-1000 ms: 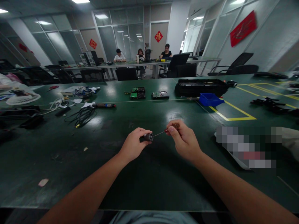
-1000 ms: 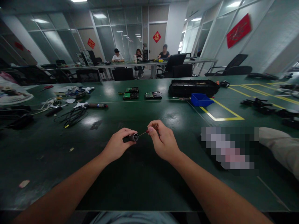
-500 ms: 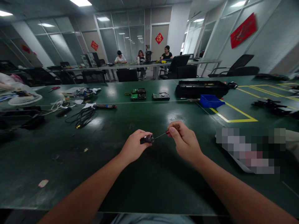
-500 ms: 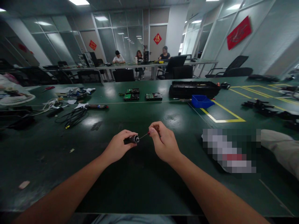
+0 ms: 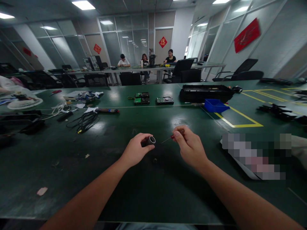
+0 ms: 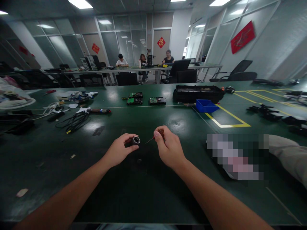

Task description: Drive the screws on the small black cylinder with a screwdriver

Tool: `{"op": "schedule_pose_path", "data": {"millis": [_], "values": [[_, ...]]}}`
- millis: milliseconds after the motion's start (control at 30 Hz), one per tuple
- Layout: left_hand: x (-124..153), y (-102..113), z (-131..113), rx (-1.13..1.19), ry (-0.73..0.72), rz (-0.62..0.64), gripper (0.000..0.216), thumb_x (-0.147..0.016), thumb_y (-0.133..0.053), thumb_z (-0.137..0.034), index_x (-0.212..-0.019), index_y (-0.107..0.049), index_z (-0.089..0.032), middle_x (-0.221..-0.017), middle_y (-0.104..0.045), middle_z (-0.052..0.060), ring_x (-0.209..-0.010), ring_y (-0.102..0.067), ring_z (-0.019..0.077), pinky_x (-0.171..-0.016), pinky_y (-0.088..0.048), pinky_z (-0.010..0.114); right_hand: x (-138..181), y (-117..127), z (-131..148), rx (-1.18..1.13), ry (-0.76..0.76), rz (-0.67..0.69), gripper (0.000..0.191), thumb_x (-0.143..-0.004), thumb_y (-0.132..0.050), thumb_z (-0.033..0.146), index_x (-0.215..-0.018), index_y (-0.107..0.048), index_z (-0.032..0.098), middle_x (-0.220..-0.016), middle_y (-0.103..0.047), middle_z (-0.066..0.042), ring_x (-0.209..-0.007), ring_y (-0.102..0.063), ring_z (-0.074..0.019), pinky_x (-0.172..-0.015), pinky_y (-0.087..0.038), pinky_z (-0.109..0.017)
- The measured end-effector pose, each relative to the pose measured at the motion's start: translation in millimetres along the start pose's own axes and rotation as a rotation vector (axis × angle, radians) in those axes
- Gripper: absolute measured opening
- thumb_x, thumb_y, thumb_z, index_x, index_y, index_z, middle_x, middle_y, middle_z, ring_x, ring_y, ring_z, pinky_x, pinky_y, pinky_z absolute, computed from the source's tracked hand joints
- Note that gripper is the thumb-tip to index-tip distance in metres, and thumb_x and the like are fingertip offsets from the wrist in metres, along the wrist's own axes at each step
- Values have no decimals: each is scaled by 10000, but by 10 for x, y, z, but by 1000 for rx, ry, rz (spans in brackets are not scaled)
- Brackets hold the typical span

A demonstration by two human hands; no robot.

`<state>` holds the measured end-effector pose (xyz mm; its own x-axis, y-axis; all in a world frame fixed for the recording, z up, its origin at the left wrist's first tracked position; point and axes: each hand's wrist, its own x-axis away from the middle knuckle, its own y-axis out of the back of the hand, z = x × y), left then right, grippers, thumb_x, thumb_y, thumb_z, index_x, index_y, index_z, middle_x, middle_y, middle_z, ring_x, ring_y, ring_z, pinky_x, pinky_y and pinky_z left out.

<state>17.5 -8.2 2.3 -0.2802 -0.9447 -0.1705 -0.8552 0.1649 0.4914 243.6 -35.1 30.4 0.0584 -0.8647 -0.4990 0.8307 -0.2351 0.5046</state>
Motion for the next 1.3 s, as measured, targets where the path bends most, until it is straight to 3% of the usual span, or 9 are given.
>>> {"op": "schedule_pose_path", "data": {"millis": [133, 267, 367, 467, 600, 700, 767, 1000, 1300], "values": [[-19, 25, -33, 360, 137, 5, 437, -885, -572, -259, -1318, -525, -223, -1174, -629, 95, -991, -630, 203, -955, -504, 414, -4, -1, 10, 6, -1, 1, 221, -1013, -440, 370, -941, -587, 221, -793, -675, -27, -737, -653, -189, -662, -465, -319], [-2, 71, -113, 679, 222, 83, 292, -917, -431, -314, -1169, -527, -201, -1018, -621, 81, -751, -601, 150, -677, -513, 297, -3, -2, 6, 7, -3, -1, 219, -1013, -442, 372, -944, -585, 221, -793, -676, -29, -739, -655, -190, -666, -466, -322], [17, 115, -162, 540, 227, 198, 269, -878, -573, -434, -954, -566, -175, -767, -597, 20, -587, -516, 109, -540, -389, 226, -6, 0, -4, 15, 0, -11, 220, -1011, -445, 375, -944, -587, 220, -797, -679, -30, -734, -656, -189, -662, -468, -320], [41, 154, -218, 213, 172, 304, 280, -875, -597, -441, -877, -628, -163, -616, -561, -14, -538, -497, 111, -538, -359, 229, -11, 7, -6, 24, 5, -11, 218, -1011, -443, 374, -945, -584, 221, -792, -676, -28, -733, -656, -189, -660, -467, -319], [87, 179, -248, -187, -7, 383, 207, -858, -628, -377, -968, -731, -235, -870, -704, 23, -743, -624, 167, -655, -433, 267, -14, 16, 2, 16, 11, 3, 218, -1014, -435, 369, -945, -581, 222, -787, -669, -28, -732, -651, -189, -654, -463, -318], [108, 171, -165, -353, -48, 436, 340, -759, -756, -412, -1078, -738, -295, -992, -729, 27, -848, -659, 218, -688, -444, 283, -11, 15, 7, 10, 8, 10, 211, -1013, -441, 361, -943, -581, 220, -791, -666, -28, -739, -649, -189, -664, -464, -320], [110, 159, -87, -397, -50, 447, 390, -740, -780, -398, -1117, -729, -312, -1053, -730, 33, -907, -668, 244, -704, -449, 292, -9, 11, 10, 7, 7, 8, 207, -1012, -442, 359, -941, -578, 221, -788, -661, -25, -742, -647, -190, -673, -465, -324], [103, 138, -74, -427, -82, 438, 171, -832, -680, -363, -952, -748, -261, -979, -715, 37, -860, -650, 225, -676, -432, 289, -14, 7, 28, 12, 11, 28, 196, -1012, -440, 349, -954, -574, 218, -786, -653, -21, -731, -641, -185, -666, -460, -318], [46, 231, -193, -224, 119, 337, 233, -813, -659, -391, -953, -728, -218, -902, -705, 22, -753, -635, 168, -663, -439, 267, -17, -6, 40, 36, 11, 45, 186, -1007, -449, 333, -950, -578, 211, -803, -668, -20, -747, -651, -181, -684, -462, -307]]}}
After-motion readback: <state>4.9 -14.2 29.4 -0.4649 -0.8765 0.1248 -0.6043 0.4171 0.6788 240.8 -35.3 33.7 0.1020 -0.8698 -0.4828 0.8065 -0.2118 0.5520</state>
